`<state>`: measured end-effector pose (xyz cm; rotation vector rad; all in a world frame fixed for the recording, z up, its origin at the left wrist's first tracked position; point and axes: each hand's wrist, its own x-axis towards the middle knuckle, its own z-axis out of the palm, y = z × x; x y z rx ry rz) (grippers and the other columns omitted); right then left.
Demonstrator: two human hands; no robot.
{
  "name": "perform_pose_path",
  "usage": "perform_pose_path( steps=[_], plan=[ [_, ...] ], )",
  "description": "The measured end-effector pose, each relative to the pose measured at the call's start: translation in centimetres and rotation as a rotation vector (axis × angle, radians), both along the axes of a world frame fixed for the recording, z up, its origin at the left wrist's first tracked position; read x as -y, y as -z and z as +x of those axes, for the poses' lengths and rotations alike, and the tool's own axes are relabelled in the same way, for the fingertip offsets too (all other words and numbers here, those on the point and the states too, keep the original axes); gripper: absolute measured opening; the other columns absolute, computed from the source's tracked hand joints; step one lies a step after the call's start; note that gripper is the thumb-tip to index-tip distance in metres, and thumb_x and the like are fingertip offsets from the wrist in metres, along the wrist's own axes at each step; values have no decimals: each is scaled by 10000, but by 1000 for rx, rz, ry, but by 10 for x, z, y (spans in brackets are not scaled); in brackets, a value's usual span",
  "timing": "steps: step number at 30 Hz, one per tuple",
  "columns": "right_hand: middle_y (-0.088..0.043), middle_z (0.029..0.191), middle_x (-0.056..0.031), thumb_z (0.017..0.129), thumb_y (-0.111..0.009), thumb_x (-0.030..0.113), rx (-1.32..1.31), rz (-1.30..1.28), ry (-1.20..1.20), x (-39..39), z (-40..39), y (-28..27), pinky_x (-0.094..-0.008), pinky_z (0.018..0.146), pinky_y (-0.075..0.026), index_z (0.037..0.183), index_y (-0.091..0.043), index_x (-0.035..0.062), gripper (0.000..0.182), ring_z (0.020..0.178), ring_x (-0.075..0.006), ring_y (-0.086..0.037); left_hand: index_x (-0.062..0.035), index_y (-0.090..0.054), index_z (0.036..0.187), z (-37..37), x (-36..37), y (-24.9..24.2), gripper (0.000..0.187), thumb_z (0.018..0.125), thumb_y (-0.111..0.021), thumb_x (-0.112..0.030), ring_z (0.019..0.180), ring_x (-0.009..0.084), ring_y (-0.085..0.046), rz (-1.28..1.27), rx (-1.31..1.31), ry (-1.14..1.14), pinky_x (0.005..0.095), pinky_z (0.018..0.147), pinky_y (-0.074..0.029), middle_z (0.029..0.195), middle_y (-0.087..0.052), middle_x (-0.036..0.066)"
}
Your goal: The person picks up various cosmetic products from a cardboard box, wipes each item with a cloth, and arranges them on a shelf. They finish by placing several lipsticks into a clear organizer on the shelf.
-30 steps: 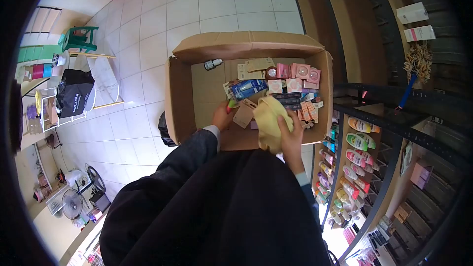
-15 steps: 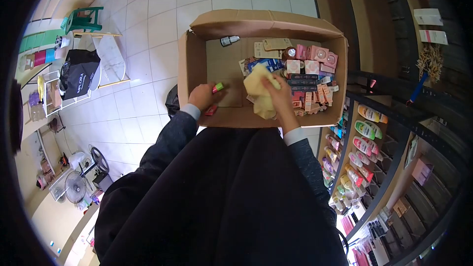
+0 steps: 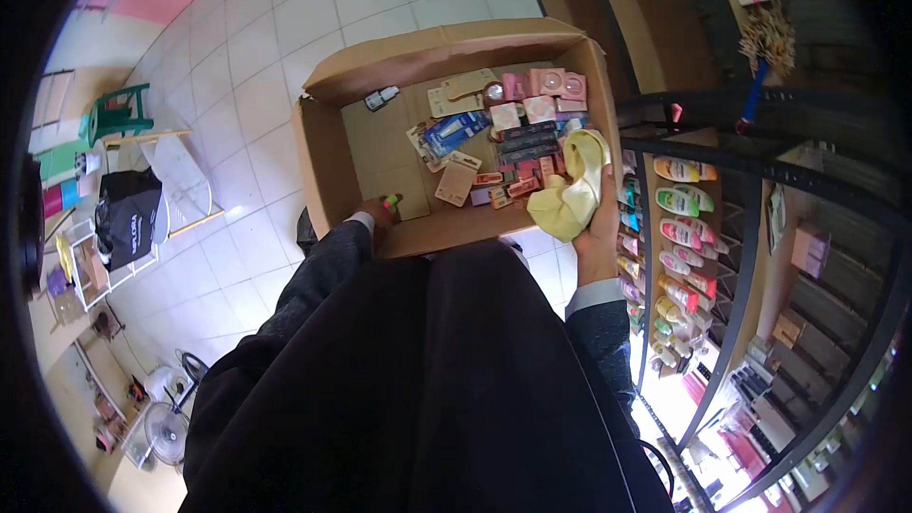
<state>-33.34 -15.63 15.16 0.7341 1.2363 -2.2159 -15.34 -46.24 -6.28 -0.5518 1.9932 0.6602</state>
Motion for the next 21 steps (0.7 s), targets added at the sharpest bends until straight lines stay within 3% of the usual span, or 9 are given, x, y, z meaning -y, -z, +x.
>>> perform_pose_path(
  steps=[4, 5, 7, 9, 10, 11, 13, 17, 21],
  plan=[
    [-576, 1014, -129, 892, -459, 353, -36, 165, -70, -27, 7, -2, -416, 730, -514, 1208, -434, 66, 429, 794, -277, -612, -60, -563, 915, -26, -21, -91, 360, 628, -691, -236, 762, 303, -605, 312, -395, -266, 374, 682, -471, 840, -616, 151],
    [-581, 984, -140, 875, -517, 289, -73, 333, -41, -14, 13, -8, -374, 672, -531, 1224, -403, 71, 427, 746, -262, -624, -55, -554, 895, -28, -34, -115, 336, 624, -692, -197, 735, 304, -601, 427, -525, -297, 374, 671, -468, 810, -608, 152],
    [-571, 985, -137, 813, -619, 294, -13, 562, -275, 4, 35, -10, -295, 625, -519, 1196, -440, 52, 488, 823, -198, -601, -61, -555, 898, -37, -68, -170, 309, 630, -687, -139, 759, 312, -594, 499, -750, -213, 367, 688, -469, 814, -595, 145],
    [-531, 1084, -140, 754, -686, 322, -177, 344, -556, 11, 61, 18, -303, 771, -476, 1207, -419, -20, 627, 956, -175, -533, -65, -555, 901, -45, -95, -199, 303, 636, -684, -136, 777, 310, -591, 521, -922, -95, 361, 693, -470, 834, -591, 141],
    [-526, 1093, -148, 722, -714, 331, -153, 403, -629, 24, 67, -8, -292, 795, -464, 1241, -380, -25, 713, 961, -190, -540, -69, -555, 903, -46, -104, -209, 297, 643, -681, -134, 794, 308, -589, 533, -1079, -9, 354, 699, -470, 855, -587, 137],
    [-555, 1054, -135, 767, -680, 221, 1, 279, -434, 32, 72, -37, -284, 767, -480, 1239, -401, -1, 592, 916, -194, -569, -69, -555, 903, -46, -109, -217, 297, 643, -681, -134, 794, 308, -589, 545, -1094, 18, 354, 699, -470, 855, -587, 137],
    [-564, 1038, -147, 724, -711, 316, -74, 265, -494, 16, 75, -58, -275, 767, -473, 1194, -439, -29, 643, 909, -195, -577, -75, -552, 889, -46, -118, -234, 282, 643, -681, -127, 805, 307, -580, 634, -1022, -80, 357, 694, -471, 839, -570, 125],
    [-602, 940, -110, 721, -719, 284, -140, 170, -501, -20, 80, -80, -263, 735, -478, 1135, -489, -23, 564, 829, -163, -599, -47, -562, 871, -47, -135, -259, 254, 645, -670, -93, 764, 250, -575, 792, -1038, 31, 323, 679, -455, 834, -566, 95],
    [-601, 790, -73, 741, -700, 204, -454, 577, -574, -69, 88, -81, -270, 625, -466, 958, -560, 14, 320, 719, -107, -563, -37, -544, 805, -55, -161, -266, 225, 626, -677, -67, 712, 180, -550, 912, -1076, 114, 293, 663, -433, 808, -554, 73]
  ],
)
